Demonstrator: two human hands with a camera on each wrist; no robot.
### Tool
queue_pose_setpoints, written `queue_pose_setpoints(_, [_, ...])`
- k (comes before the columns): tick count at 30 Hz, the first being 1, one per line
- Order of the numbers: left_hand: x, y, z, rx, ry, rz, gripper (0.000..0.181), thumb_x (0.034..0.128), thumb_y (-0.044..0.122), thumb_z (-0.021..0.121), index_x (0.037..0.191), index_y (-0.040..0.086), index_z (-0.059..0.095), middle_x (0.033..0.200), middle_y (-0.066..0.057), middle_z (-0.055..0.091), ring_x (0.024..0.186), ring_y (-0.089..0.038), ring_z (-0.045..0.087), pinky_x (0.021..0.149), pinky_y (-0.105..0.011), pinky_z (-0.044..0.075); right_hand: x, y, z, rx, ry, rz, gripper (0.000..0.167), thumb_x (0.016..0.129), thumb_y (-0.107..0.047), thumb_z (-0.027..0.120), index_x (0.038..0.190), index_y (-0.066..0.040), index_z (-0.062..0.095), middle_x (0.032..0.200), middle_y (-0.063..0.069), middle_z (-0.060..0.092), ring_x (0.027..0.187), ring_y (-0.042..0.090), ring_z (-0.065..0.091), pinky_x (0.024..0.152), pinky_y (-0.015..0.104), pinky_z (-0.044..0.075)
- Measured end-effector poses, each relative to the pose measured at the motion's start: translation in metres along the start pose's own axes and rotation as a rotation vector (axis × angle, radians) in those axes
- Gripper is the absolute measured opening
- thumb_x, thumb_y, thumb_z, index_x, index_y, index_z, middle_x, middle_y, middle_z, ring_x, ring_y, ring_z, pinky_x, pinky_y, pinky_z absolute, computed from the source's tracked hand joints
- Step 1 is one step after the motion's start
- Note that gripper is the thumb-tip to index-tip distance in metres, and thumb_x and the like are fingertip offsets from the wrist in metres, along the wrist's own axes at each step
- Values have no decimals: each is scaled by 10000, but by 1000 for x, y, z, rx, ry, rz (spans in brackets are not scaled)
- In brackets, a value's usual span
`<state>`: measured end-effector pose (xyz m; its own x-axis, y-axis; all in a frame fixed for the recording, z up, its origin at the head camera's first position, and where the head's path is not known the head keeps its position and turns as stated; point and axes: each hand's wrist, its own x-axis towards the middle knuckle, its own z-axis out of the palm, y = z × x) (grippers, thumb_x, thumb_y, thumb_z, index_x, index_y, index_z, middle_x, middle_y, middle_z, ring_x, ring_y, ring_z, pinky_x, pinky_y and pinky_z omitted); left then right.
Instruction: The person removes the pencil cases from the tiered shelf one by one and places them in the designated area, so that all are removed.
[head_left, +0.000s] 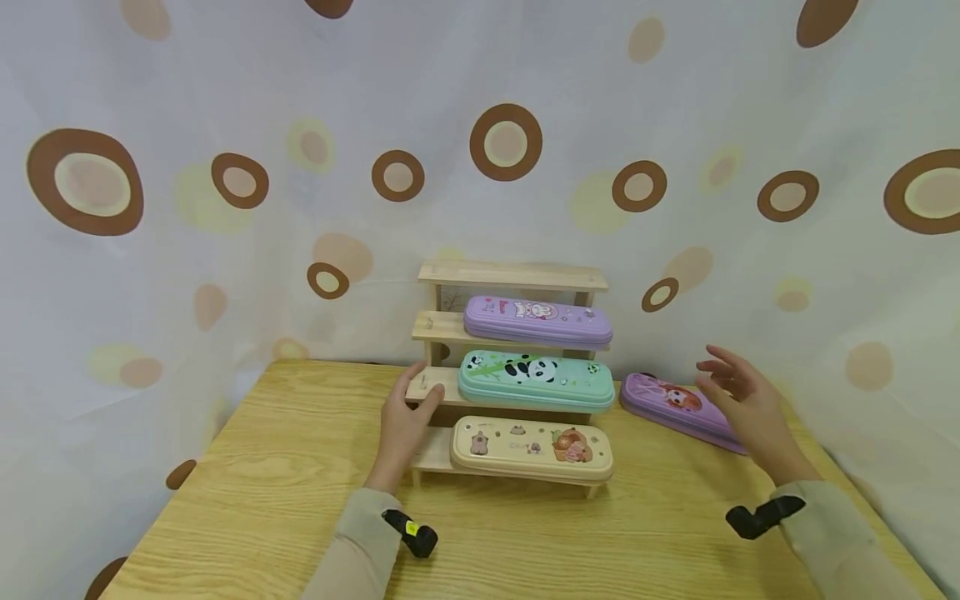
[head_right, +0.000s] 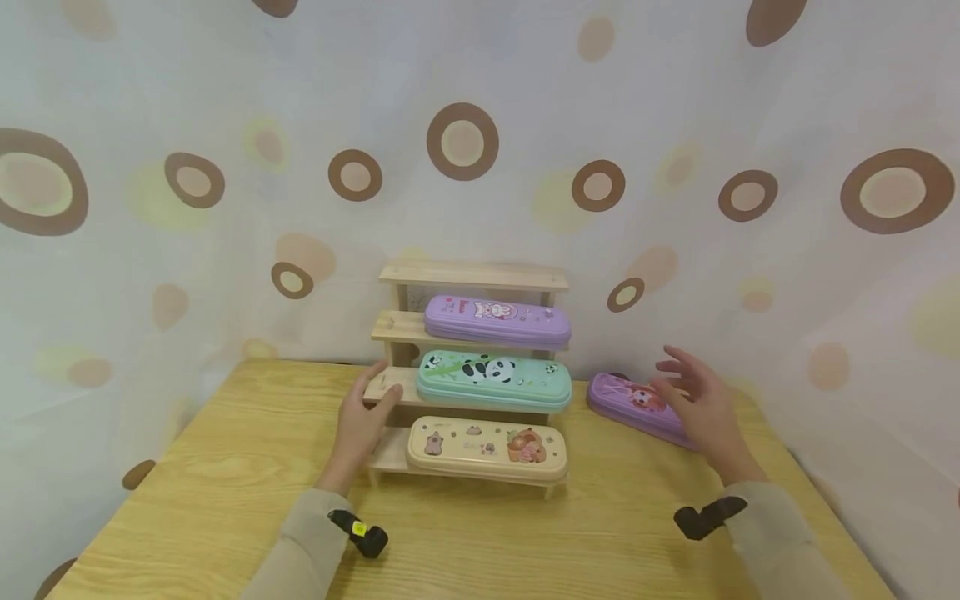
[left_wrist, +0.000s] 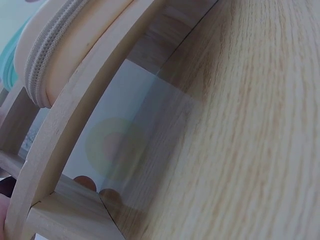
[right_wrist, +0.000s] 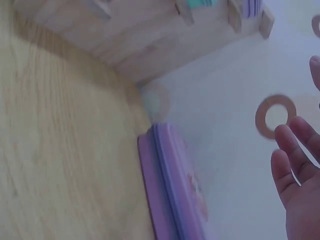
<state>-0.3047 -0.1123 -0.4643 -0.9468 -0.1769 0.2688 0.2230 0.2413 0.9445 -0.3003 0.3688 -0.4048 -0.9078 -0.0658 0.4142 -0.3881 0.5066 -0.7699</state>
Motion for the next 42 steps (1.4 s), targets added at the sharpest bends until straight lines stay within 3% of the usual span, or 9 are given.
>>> queue_pose_setpoints(6, [-1, 1, 0, -6, -3, -7, 547, 961, 358, 652, 1457, 212, 475, 1503, -8, 438, 1416, -233, 331, 1158, -457, 258, 13, -30, 12, 27, -39, -72, 541, 1003, -140, 589, 1512, -182, 412, 1256, -38, 580, 1095, 56, 578, 830, 114, 488])
queue_pose_setpoints(11, [0, -1, 0, 2, 1, 0, 546, 960, 365, 651, 1456, 218, 477, 1500, -3, 442, 1413, -231, 335, 1155, -460, 262, 21, -49, 22, 91, -76, -91, 523, 999, -105, 588, 1497, -155, 434, 1268, -24, 584, 1128, 123, 571, 835, 152, 510])
queue_pose_setpoints(22, [0, -2, 0, 13, 7, -2, 540, 960, 357, 649, 1453, 220, 479, 1499, -17, 443, 1406, -243, 346, 1152, -462, 269, 41, -65, 51, 108, -118, -111, 542, 989, -139, 616, 1498, -166, 434, 1361, 77, 540, 1150, 113, 548, 883, 152, 480])
queue_pose_setpoints(27, [0, -2, 0, 7, 6, -8, 537, 962, 362, 645, 1455, 232, 476, 1502, -12, 440, 1406, -240, 346, 1151, -462, 271, 50, -72, 60, 71, -150, -82, 565, 981, -235, 637, 1504, -208, 425, 1410, 105, 501, 1216, 217, 520, 908, 171, 467])
queue_pose_setpoints(35, [-1, -1, 1, -4, 10, -7, 534, 960, 358, 646, 1453, 238, 479, 1502, -9, 440, 1406, -238, 346, 1151, -465, 270, 64, -81, 73, 17, -176, -50, 626, 966, -295, 659, 1520, -171, 395, 1499, 99, 420, 1306, 353, 437, 995, 509, 430])
queue_pose_setpoints(42, [-1, -2, 1, 5, 15, -4, 535, 959, 363, 645, 1452, 234, 481, 1500, -10, 444, 1404, -241, 351, 1150, -467, 271, 77, -87, 84, 0, -226, -45, 688, 943, -304, 690, 1537, -179, 364, 1551, 130, 333, 1324, 413, 398, 995, 611, 414])
